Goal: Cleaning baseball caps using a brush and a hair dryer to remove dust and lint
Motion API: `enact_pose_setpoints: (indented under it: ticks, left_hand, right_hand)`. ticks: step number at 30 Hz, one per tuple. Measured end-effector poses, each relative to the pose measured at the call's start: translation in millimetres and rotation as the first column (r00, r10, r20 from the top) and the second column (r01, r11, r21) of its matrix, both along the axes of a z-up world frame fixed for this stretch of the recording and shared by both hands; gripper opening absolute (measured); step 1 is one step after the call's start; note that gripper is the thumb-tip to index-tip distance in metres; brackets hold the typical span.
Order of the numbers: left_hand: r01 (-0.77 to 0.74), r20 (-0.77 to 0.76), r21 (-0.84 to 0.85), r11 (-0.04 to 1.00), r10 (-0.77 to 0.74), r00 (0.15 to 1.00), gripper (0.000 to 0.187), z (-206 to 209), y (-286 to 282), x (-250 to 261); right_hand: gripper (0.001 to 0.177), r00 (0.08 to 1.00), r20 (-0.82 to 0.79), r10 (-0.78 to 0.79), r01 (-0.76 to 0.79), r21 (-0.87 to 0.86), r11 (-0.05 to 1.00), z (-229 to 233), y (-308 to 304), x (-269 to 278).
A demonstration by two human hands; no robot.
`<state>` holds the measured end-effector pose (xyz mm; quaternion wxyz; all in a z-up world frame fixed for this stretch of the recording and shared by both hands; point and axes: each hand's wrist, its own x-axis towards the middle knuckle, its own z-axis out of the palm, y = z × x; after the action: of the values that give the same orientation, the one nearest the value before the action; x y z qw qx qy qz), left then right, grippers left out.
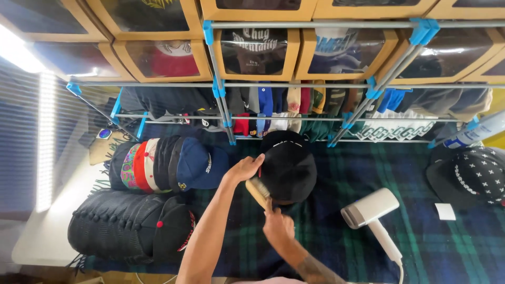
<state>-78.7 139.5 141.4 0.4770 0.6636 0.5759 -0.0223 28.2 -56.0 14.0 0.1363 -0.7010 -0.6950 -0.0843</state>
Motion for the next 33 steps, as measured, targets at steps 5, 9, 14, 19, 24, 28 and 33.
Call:
enact_pose_setpoints:
  ticks: [5,9,14,19,24,28,33]
  left_hand:
    - [0.004,-0.016,-0.051,0.999,-0.005,1.000,0.102,-4,-1,-3]
    - [-0.010,0.031,-0.011,1.000,0.011,0.999,0.090,0,0,0]
    - [-0.060,0.049,0.045,0.997,0.058,0.997,0.088,-23,0,3]
    - [-0.037,0.092,0.128,0.991,0.026,0.995,0.073,-59,8,3]
    - [-0.117,0.185,0.244,0.963,0.072,0.980,0.055,-67,10,10]
    - [-0.101,0.142,0.209,0.973,0.072,0.987,0.050,-84,7,9]
    - [-0.155,0.241,0.176,0.972,0.110,0.964,0.052,-40,-13,9]
  right_hand:
    - [0.051,0.910,-0.409,0.073,-0.198,-0.273,0.941,-4,-30,40]
    - [0.048,0.930,-0.367,0.027,-0.011,0.046,0.999,4,-13,126]
    - [0.025,0.627,-0.764,-0.155,0.152,-0.076,0.985,82,-22,112]
    - [0.041,0.798,-0.547,-0.254,0.204,-0.151,0.967,61,23,150]
    - [0.028,0.842,-0.518,-0.152,0.089,-0.145,0.985,102,45,137]
    - [0.032,0.693,-0.630,-0.351,0.219,-0.279,0.935,28,81,203]
    - [0.027,-0.153,-0.940,-0.306,0.252,-0.337,0.907,26,30,138]
